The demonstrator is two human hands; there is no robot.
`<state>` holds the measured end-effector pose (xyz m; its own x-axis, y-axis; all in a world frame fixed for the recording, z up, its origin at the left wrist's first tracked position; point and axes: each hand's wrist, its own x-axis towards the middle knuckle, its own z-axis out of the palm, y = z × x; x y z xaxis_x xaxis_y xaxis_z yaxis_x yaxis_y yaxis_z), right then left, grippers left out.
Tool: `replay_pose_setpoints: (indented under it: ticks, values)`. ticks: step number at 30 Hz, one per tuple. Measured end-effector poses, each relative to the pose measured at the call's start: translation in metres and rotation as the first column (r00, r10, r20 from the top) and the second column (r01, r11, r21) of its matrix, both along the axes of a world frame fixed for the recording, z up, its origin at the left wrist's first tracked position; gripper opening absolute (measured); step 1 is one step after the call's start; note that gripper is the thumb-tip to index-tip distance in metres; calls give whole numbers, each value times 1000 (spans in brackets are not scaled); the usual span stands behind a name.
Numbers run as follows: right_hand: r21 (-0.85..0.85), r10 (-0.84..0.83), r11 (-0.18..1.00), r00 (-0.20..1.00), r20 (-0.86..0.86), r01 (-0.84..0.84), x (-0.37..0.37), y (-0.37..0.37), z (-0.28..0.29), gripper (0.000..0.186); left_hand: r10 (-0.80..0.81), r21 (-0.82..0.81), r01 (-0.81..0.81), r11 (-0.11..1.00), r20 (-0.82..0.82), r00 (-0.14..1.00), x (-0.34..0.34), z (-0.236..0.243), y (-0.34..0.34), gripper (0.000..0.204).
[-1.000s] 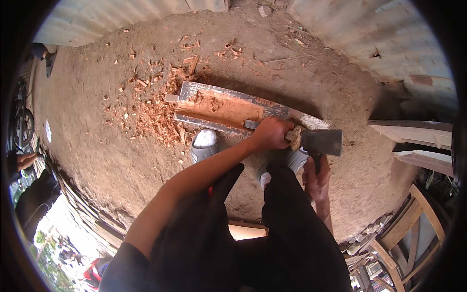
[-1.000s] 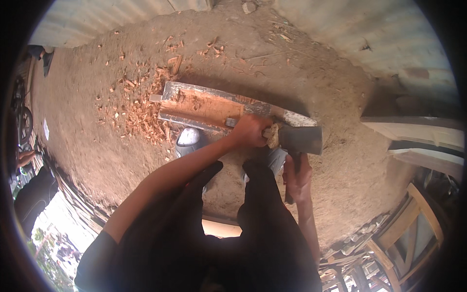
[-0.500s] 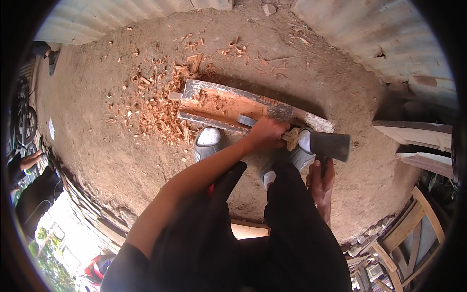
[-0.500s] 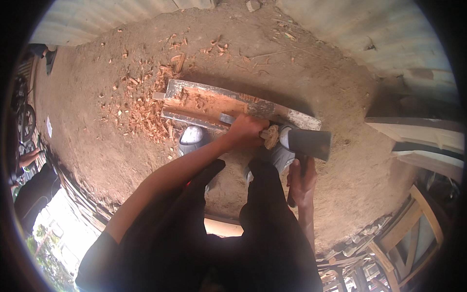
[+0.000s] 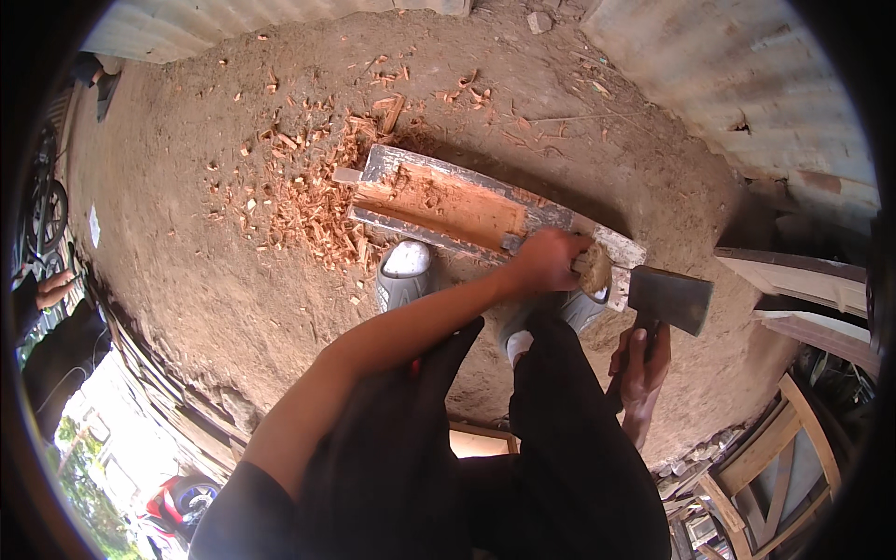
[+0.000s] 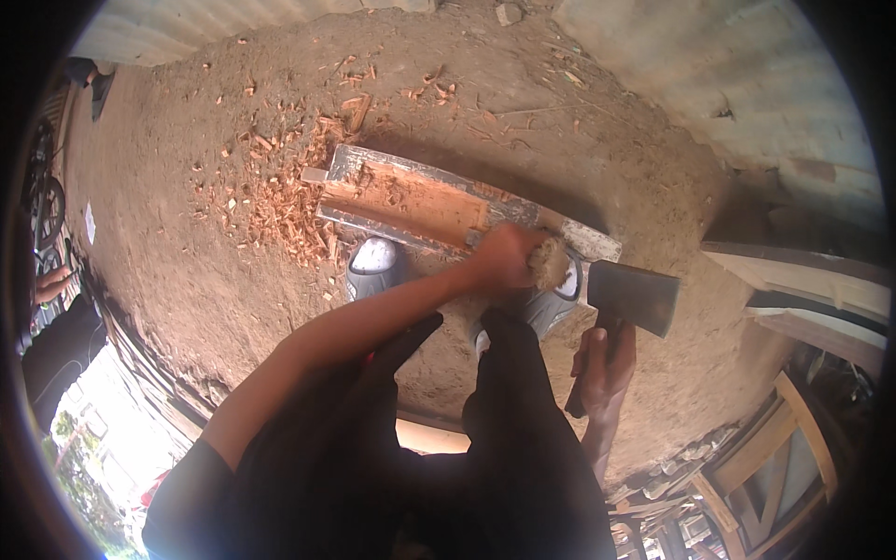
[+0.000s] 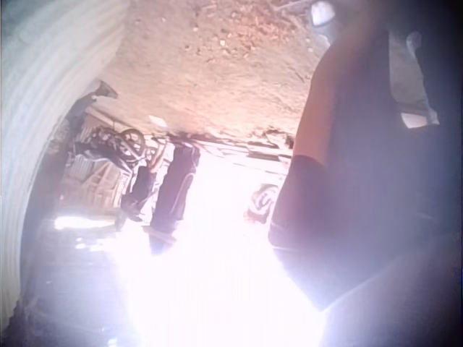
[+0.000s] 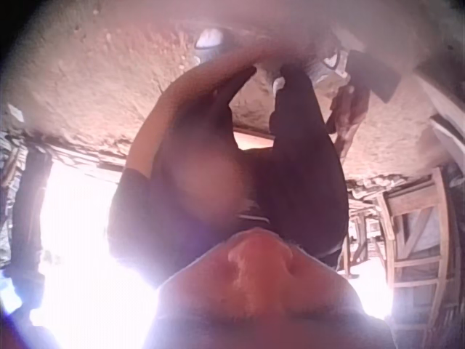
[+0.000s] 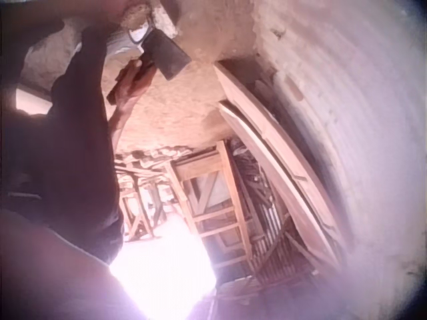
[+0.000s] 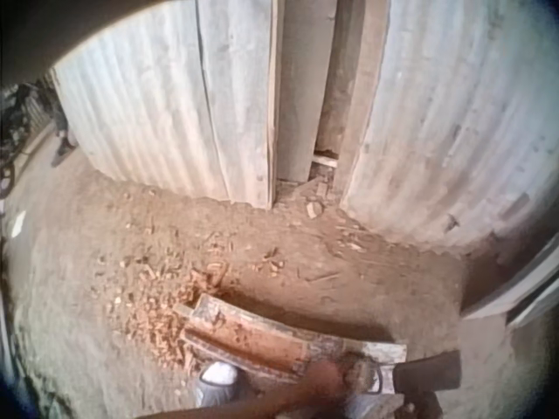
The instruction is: The person uses a hand axe to repeatedly strike and shape a small piece of wood clamped on a wooden bench. Wood shavings accumulate on the ground as the person continues to chip away at the wood.
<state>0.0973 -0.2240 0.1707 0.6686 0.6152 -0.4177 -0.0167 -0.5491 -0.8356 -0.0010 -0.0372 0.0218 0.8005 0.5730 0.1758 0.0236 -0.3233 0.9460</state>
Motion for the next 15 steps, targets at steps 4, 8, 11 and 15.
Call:
replay_pose_setpoints:
  ticks: [4,8,11,15]
  values:
    - [10,-38,999,999,-17,38,-8,11,10,40,-20,20,19,1000,65,998,-3,-8,21,26]
    - [-22,-44,999,999,-27,43,-12,18,14,41,2,-22,1,1000,130,992,0,-7,29,25]
    - [-56,-66,996,997,-32,65,-13,15,8,41,-39,-36,45,998,145,989,1,-6,26,22]
    - [-106,14,994,1000,-3,-15,-24,24,-20,46,-68,19,67,998,73,995,4,-9,23,21]
